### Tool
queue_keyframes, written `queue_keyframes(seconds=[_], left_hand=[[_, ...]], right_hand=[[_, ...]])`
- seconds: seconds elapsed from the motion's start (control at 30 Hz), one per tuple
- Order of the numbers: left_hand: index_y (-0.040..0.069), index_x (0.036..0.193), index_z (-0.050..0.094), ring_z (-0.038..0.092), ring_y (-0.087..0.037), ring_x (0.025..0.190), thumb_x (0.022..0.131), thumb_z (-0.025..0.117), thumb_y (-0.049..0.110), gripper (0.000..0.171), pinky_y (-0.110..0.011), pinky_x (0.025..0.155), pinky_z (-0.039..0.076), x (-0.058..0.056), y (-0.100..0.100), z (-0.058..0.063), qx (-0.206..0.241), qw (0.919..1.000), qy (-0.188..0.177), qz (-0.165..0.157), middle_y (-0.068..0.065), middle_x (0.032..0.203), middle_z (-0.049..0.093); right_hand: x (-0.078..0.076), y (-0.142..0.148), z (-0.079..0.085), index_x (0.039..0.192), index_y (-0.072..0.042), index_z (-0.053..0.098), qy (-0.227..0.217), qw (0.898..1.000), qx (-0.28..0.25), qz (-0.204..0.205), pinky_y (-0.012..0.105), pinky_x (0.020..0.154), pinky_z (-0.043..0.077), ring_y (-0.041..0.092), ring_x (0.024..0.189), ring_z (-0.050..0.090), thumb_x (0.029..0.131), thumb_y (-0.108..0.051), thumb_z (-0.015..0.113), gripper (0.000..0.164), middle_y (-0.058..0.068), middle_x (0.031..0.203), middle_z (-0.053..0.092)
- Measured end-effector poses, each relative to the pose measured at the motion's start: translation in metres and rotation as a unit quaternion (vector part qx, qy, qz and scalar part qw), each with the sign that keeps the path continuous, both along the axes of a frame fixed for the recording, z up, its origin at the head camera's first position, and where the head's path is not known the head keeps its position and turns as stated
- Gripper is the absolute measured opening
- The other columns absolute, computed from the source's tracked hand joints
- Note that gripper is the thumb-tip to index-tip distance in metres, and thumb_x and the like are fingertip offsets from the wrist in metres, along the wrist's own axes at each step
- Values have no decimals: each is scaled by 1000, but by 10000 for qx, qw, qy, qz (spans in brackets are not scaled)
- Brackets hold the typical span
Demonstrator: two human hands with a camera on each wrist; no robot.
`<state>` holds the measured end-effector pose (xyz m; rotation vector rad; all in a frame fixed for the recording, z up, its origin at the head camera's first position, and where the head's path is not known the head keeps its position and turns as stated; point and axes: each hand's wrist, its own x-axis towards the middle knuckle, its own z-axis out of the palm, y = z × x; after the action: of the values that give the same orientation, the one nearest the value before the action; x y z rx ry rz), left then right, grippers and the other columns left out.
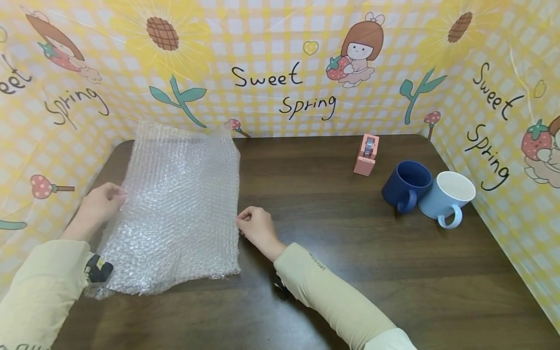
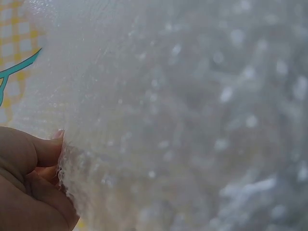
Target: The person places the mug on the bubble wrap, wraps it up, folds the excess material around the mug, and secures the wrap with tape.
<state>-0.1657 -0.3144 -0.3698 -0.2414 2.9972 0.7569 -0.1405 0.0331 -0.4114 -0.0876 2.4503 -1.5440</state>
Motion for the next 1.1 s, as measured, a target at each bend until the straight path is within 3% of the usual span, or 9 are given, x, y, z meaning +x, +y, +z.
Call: queue_keyframes(seconds=[0.2,0.33,0.57,0.73,0.9,1.0,1.1], left_hand=[[-11,112,50,56,-40,82,100,44,15,29,-37,60,44,1,-2,0,9,10000,62,52,-34,103,56],[-12,114,49,54,-43,88,100,43,15,31,-42,64,45,3,0,3,54,9999,-9,146,-35,106,54],[-12,114,49,55,-41,88,101,42,17,33,-38,64,44,8,5,9,170,9997,-117,156,-33,104,55],[-14,116,49,56,-41,89,101,42,17,35,-42,67,46,11,13,10,255,9996,-117,2,-34,104,56],[-14,116,52,59,-39,87,99,47,18,36,-36,65,47,15,26,12,352,9994,-61,-34,-34,105,59],[-13,116,55,62,-33,81,99,49,20,38,-31,61,47,15,32,12,399,9992,-40,-83,-32,104,61],[-14,118,54,63,-17,70,99,49,20,40,-25,57,47,16,38,10,525,9983,-84,-220,-31,101,64]], right_hand=[[-1,1,1,86,-2,66,315,9993,153,-85,19,54,45,6,51,51,82,-6,58,10,6,69,64],[-3,2,2,84,-2,64,394,9989,-1,-260,19,56,45,6,51,51,78,-6,57,10,0,64,57],[-4,8,5,85,1,59,312,9983,-332,-373,19,56,48,10,53,55,79,-3,55,8,0,63,55],[-4,18,9,85,-1,57,460,9978,-5,-472,18,56,41,6,55,48,79,-3,56,7,-2,63,54],[-6,31,12,86,-1,56,667,9958,142,-608,19,59,39,9,62,48,79,-3,56,7,3,67,56],[-8,40,14,88,-1,55,689,9949,206,-702,20,61,40,12,66,50,82,-3,54,6,5,73,57],[-10,49,15,90,-2,53,667,9946,385,-698,21,64,40,13,69,52,86,-6,52,5,6,77,58]])
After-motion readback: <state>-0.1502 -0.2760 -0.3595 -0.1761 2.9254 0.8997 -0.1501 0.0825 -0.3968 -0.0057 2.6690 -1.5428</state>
